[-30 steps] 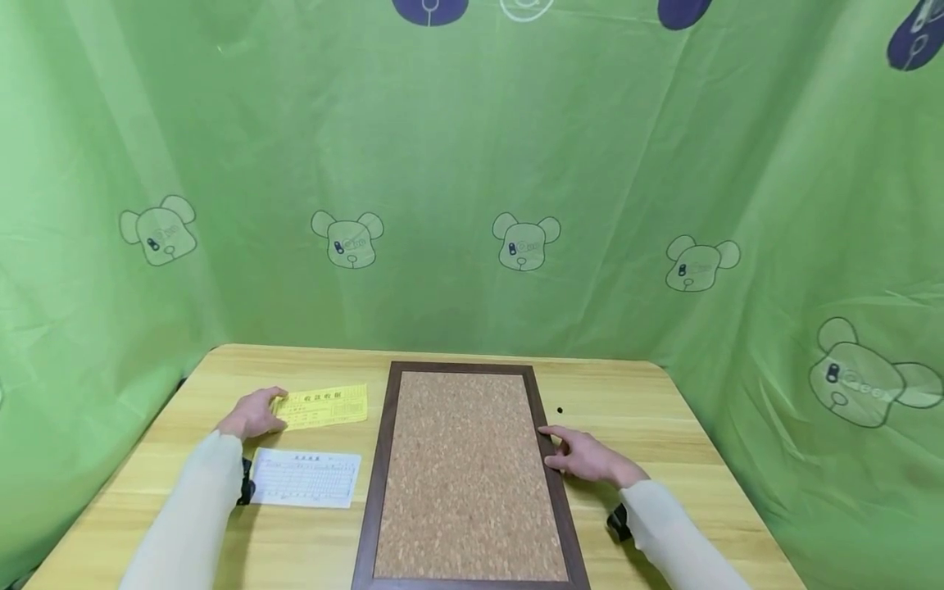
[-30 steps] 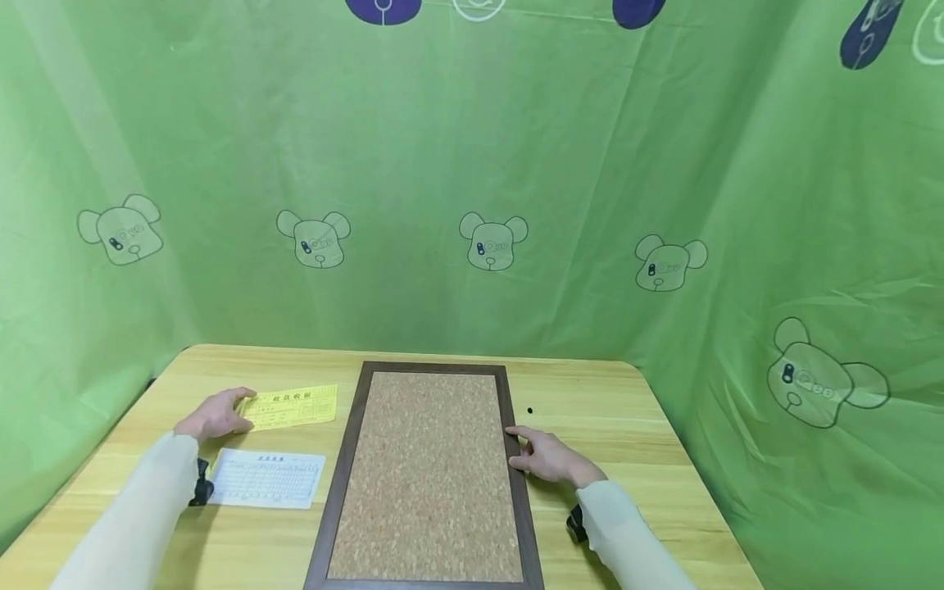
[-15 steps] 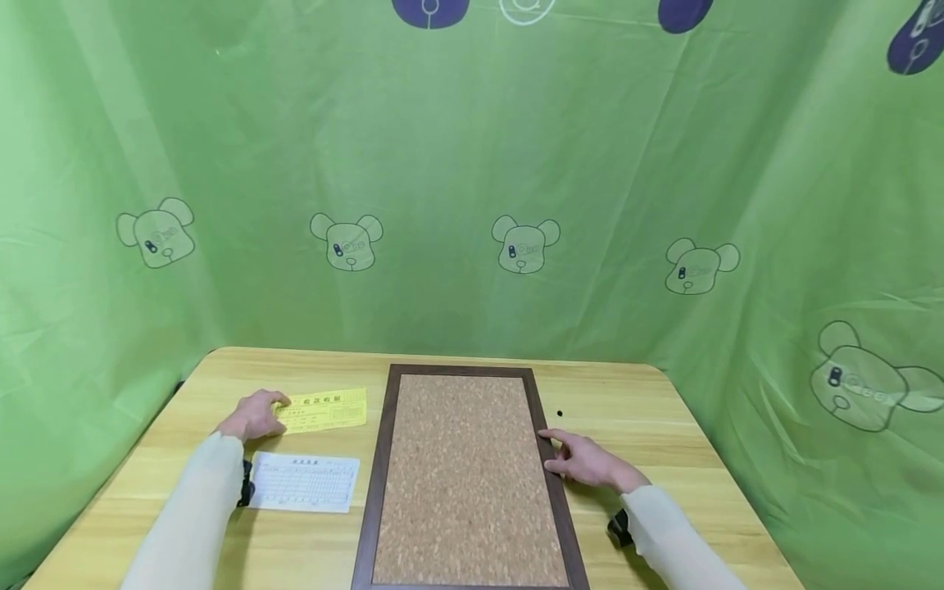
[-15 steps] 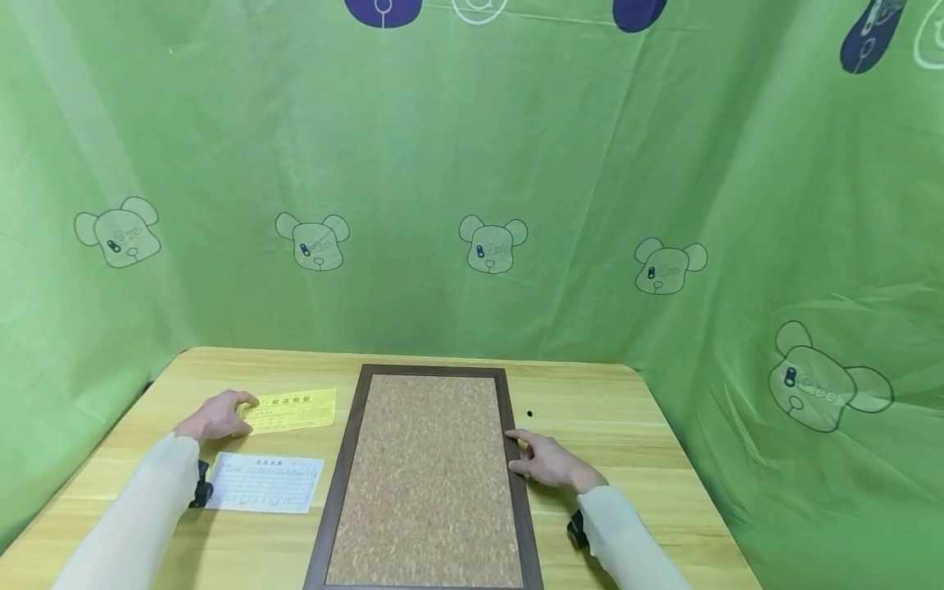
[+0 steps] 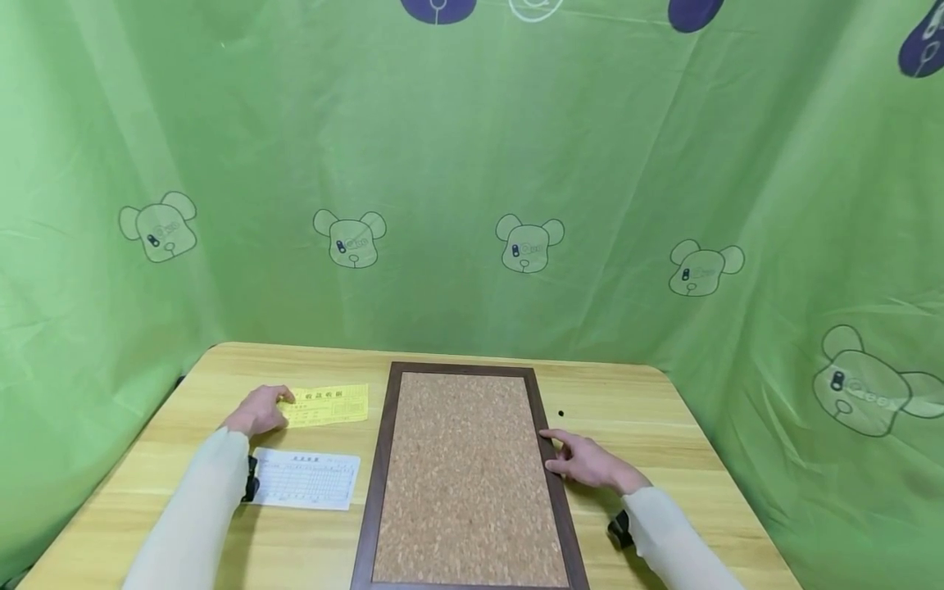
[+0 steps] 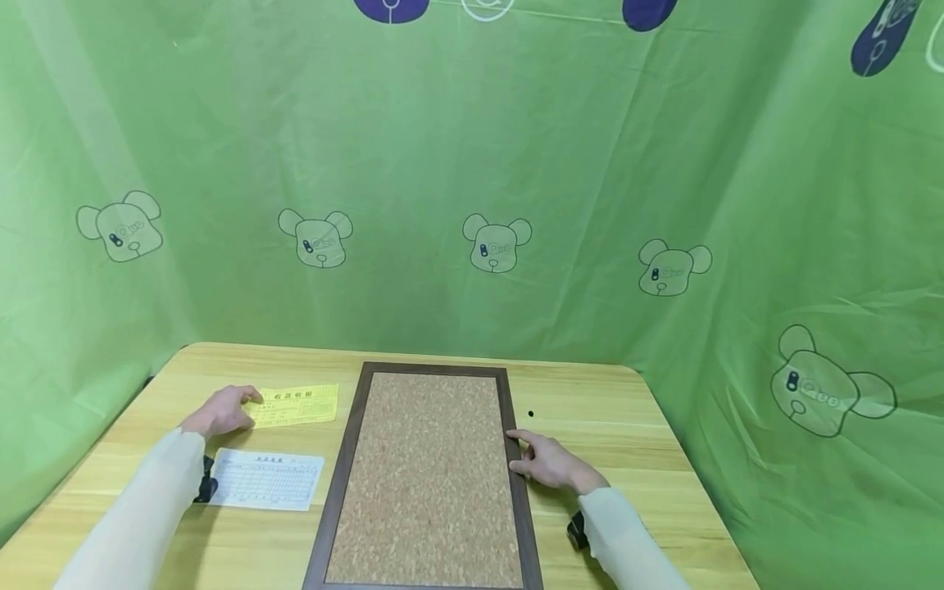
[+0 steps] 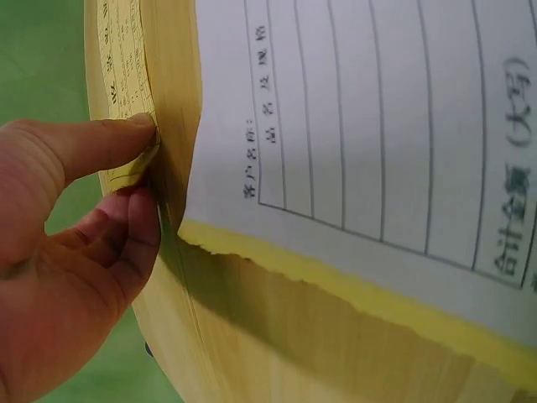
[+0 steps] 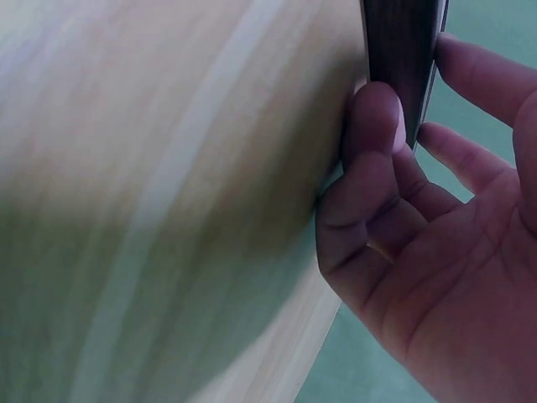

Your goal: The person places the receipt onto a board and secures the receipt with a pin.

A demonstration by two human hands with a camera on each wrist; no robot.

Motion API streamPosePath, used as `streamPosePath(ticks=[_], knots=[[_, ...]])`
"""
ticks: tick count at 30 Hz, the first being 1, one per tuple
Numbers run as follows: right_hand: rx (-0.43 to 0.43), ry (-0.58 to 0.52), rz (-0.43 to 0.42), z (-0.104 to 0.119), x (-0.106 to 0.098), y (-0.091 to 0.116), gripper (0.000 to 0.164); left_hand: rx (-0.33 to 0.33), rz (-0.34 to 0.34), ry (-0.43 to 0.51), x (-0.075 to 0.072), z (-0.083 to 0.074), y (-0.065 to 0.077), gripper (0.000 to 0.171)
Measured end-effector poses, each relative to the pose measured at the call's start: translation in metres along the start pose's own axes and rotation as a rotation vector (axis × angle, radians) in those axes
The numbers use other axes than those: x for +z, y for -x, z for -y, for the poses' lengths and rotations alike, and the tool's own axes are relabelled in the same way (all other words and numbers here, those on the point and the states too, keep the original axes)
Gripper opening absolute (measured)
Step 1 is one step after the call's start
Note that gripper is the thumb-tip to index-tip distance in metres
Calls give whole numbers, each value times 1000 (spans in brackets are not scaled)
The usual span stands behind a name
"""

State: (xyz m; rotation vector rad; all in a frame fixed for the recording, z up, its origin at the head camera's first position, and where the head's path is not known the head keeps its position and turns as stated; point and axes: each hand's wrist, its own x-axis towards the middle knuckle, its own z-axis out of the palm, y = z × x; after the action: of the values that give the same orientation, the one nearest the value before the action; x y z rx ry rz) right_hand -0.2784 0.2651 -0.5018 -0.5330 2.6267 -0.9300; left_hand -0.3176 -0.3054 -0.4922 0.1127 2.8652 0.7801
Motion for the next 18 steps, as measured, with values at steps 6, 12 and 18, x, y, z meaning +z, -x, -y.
streamPosePath(ticks=[6,12,18], knots=[[-6,-2,-4,-1,0,0,57,-24,-31,34,1,-1,2,43],[-20,-17,-2,-2,2,1,58,-75,-41,123,2,-2,6,45],[-11,-20,-7,-2,1,1,57,-75,-41,176,0,-5,6,43]])
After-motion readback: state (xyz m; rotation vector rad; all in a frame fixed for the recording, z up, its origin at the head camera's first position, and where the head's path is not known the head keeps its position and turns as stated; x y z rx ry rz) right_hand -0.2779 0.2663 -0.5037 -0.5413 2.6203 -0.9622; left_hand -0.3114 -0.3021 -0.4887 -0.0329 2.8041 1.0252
